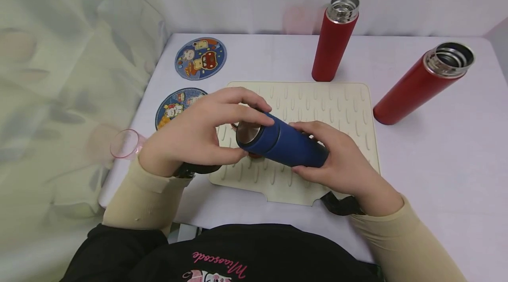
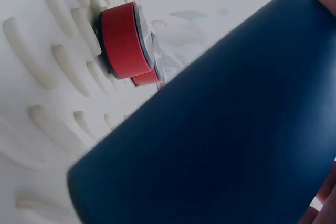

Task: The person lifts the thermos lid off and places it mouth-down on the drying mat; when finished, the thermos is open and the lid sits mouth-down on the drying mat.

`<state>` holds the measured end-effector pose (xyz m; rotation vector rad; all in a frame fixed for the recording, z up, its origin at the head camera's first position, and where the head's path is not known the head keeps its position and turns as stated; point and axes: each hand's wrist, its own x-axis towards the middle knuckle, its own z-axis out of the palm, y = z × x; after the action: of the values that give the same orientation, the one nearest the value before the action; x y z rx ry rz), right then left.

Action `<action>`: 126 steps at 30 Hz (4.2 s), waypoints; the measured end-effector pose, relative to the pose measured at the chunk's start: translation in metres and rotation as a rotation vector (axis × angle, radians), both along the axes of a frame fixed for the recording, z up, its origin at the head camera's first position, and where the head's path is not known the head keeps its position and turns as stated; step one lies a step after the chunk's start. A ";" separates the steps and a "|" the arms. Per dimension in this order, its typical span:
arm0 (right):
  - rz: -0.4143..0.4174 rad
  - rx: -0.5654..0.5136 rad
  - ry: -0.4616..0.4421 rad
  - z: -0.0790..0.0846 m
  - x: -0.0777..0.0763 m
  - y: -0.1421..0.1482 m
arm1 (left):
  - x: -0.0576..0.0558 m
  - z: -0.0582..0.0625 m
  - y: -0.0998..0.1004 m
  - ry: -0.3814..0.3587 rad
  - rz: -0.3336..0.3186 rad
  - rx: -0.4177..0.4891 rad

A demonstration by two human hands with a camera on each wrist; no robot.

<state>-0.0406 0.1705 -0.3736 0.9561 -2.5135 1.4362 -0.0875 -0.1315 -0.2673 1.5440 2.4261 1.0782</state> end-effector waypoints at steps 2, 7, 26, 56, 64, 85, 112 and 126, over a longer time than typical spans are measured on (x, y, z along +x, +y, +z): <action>-0.020 0.020 0.022 0.000 0.000 0.000 | -0.001 -0.001 0.001 0.001 0.042 -0.006; -0.071 0.064 0.078 -0.001 0.001 -0.002 | 0.002 -0.004 0.005 0.127 0.233 -0.080; -0.105 0.039 0.054 -0.002 0.002 0.004 | -0.003 -0.007 -0.003 -0.042 -0.142 -0.034; -0.100 0.051 0.067 -0.003 0.003 0.003 | 0.004 -0.005 -0.007 0.063 -0.145 -0.044; -0.082 0.065 0.071 -0.003 0.003 0.002 | 0.006 -0.002 -0.009 0.082 -0.062 -0.125; -0.078 0.120 0.075 0.000 0.006 -0.002 | 0.009 -0.006 -0.003 0.155 0.309 -0.203; -0.215 0.043 0.070 -0.003 0.005 0.029 | 0.007 -0.013 0.002 0.154 0.521 -0.184; -0.636 -0.306 -0.053 -0.010 0.016 0.068 | 0.006 -0.043 0.037 0.112 0.387 -0.472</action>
<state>-0.0242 0.2381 -0.3839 0.0501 -2.2202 1.5475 -0.0816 -0.0945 -0.3107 1.0400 2.8521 0.3972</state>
